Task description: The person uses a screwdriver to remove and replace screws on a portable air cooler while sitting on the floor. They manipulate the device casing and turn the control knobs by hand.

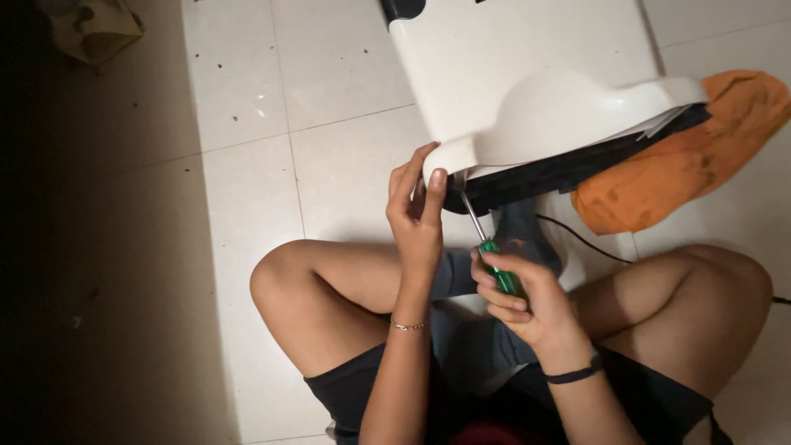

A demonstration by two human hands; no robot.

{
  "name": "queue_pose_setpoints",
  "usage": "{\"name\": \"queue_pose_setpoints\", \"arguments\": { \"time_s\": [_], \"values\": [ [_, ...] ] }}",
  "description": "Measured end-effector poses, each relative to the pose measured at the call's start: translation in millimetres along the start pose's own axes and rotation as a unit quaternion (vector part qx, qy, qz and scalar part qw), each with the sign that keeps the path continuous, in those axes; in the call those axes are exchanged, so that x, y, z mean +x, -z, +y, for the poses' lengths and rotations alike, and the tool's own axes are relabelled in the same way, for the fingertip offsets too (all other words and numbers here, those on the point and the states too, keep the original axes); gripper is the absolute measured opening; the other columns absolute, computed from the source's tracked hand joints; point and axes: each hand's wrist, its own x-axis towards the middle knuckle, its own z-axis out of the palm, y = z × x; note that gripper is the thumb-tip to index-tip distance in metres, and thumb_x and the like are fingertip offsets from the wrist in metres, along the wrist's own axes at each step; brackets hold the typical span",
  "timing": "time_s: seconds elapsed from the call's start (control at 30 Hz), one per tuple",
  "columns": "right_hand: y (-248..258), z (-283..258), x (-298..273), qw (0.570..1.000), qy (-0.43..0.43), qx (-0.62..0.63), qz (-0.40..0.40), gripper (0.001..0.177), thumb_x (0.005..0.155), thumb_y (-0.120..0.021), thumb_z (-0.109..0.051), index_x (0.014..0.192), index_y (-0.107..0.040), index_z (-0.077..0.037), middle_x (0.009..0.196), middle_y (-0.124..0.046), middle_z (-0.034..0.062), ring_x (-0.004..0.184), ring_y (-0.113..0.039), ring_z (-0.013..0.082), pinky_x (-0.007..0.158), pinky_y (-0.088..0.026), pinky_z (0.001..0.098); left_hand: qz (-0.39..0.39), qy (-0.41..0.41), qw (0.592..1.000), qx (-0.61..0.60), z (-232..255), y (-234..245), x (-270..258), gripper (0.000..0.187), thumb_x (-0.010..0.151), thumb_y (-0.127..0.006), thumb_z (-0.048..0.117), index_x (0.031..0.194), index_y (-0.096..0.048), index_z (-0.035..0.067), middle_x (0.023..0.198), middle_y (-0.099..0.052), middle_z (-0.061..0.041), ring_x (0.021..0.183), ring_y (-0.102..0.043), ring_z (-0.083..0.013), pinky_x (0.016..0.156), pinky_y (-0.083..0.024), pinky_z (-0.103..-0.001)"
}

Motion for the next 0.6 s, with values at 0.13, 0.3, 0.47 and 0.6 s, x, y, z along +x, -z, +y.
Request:
{"name": "queue_pose_setpoints", "arguments": {
  "time_s": [0.13,0.3,0.47,0.6],
  "values": [
    [-13.3,23.7,5.6,0.944,0.146,-0.264,0.131,0.030,0.103,-0.052,-0.028,0.104,-0.064,0.000,0.073,-0.060,0.0097,0.041,-0.043,0.0136,0.035,-0.031,0.0268,-0.015,-0.016,1.000,-0.004,5.3,2.2,-1.2,0.035,0.106,-0.066,0.021,0.136,-0.067,0.003,0.119,-0.057,-0.002,0.102,-0.055,-0.0083,0.088,-0.048,-0.022],
    [-20.7,48.1,21.7,0.591,0.268,-0.682,0.338,0.042,0.108,-0.048,-0.038,0.098,-0.065,-0.001,0.068,-0.065,0.0263,0.066,-0.064,0.0476,0.057,-0.049,0.0539,0.033,-0.013,0.997,0.069,3.8,-5.7,-3.9,0.034,0.104,-0.065,0.021,0.134,-0.069,0.005,0.112,-0.058,-0.003,0.084,-0.046,-0.0091,0.071,-0.039,-0.022],
    [-8.1,38.5,26.7,0.683,0.302,-0.622,0.237,0.053,0.114,-0.040,-0.043,0.086,-0.064,-0.005,0.056,-0.065,0.0151,0.056,-0.066,0.0367,0.055,-0.049,0.0477,0.046,-0.029,0.996,0.073,-2.3,-8.2,-4.7,0.032,0.105,-0.062,0.020,0.134,-0.069,0.006,0.117,-0.062,-0.005,0.092,-0.053,-0.0098,0.075,-0.044,-0.023],
    [-20.8,32.8,17.9,0.946,0.089,-0.250,0.186,0.051,0.105,-0.047,-0.051,0.081,-0.049,-0.005,0.050,-0.038,0.0025,0.031,-0.034,0.0160,0.029,-0.027,0.0317,0.030,-0.066,0.997,0.034,-5.4,-8.0,-6.5,0.031,0.109,-0.061,0.018,0.136,-0.066,0.004,0.126,-0.060,-0.007,0.111,-0.059,-0.0131,0.095,-0.049,-0.026]
  ]
}}
